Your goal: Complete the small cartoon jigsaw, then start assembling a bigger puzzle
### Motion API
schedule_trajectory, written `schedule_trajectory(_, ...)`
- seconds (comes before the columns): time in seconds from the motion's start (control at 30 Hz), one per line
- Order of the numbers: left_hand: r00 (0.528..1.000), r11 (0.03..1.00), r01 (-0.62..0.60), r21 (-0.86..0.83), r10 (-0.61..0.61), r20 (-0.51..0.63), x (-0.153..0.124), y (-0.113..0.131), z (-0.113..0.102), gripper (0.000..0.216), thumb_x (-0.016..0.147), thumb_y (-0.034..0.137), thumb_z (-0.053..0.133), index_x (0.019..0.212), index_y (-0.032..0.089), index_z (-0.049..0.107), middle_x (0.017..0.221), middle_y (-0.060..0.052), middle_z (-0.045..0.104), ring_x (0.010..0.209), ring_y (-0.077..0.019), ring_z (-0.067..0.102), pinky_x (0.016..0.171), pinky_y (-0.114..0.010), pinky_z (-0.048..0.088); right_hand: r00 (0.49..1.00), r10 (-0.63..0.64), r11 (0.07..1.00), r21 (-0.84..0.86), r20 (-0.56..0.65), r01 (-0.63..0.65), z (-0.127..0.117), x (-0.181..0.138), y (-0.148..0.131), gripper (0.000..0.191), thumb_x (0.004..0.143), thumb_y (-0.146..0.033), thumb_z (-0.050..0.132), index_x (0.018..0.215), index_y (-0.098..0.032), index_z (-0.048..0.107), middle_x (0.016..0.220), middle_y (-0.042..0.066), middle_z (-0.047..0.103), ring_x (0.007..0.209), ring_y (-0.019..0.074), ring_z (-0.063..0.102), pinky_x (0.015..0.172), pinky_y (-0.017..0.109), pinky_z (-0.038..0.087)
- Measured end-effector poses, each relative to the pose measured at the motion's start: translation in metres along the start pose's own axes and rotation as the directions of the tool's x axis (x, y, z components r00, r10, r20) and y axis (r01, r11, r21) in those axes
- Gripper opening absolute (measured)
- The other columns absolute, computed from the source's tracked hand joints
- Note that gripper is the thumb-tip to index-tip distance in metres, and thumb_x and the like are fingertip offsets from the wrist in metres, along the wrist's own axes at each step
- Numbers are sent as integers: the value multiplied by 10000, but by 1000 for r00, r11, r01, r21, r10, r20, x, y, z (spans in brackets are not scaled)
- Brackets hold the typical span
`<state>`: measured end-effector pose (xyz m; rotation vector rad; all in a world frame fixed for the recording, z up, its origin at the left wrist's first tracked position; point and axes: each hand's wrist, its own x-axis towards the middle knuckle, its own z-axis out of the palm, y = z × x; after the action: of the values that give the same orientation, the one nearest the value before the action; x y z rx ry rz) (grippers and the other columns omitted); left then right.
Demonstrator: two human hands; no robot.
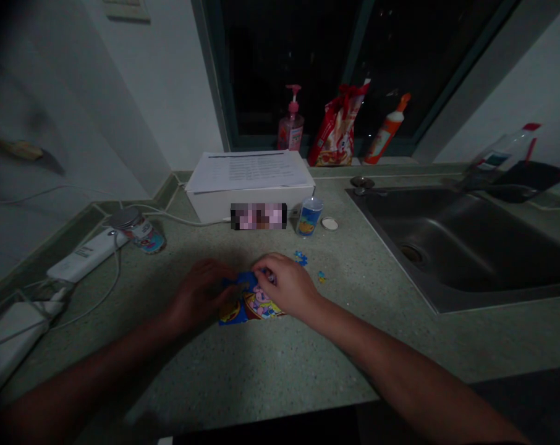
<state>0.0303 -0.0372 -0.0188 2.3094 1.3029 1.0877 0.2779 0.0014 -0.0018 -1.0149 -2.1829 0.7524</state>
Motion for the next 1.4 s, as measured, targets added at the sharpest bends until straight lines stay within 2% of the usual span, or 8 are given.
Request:
schedule_trajectory(0.07,999,999,-33,23,33,27,1,-2,2,53,951,265,748,1000,282,760,1003,-45,809,945,-267,734,930,-486,562,992,-121,980,-153,30,124,-8,-2,3,158,1011,-165,598,1043,-224,742,1123,84,785,1082,251,713,974,425,542)
schedule_trajectory(0.13,996,996,-70,49,67,63,1,-3,3,57,959,224,732,993,266,750,1007,-40,812,947,-258,723,926,-476,549,979,-190,946,-251,76,204,-11,-3,5,165,1021,-159,596,1071,-209,745,1155,102,779,1095,260,705,984,437,547)
schedule_trajectory(0.33,986,988,-105,117,87,144,4,-4,6,83,943,186,733,958,266,752,972,-26,809,919,-252,701,960,-496,522,952,-208,882,-379,223,281,-6,-5,3,128,1022,-175,645,1067,-178,765,1170,110,762,1071,273,691,939,426,567)
schedule_trajectory(0.53,980,983,-112,148,84,180,3,-7,10,78,941,189,727,962,258,756,991,-25,806,956,-250,693,1019,-511,493,940,-216,869,-387,263,308,-4,-8,1,140,1034,-177,644,1056,-164,781,1143,123,752,1037,258,682,913,412,564)
schedule_trajectory(0.97,970,977,-168,134,140,199,3,-9,13,81,948,177,722,985,234,767,1005,-37,799,956,-246,669,952,-456,499,936,-199,853,-418,291,312,-2,-9,-2,139,1036,-177,654,1078,-175,786,1093,105,747,1001,255,667,886,403,561)
schedule_trajectory(1.4,977,973,-160,167,132,167,0,-9,8,102,968,174,689,997,238,764,1044,-39,801,974,-248,679,955,-464,520,926,-195,852,-413,323,323,-1,-11,-6,174,1036,-208,653,1149,-197,785,1198,127,716,1121,289,653,969,449,571)
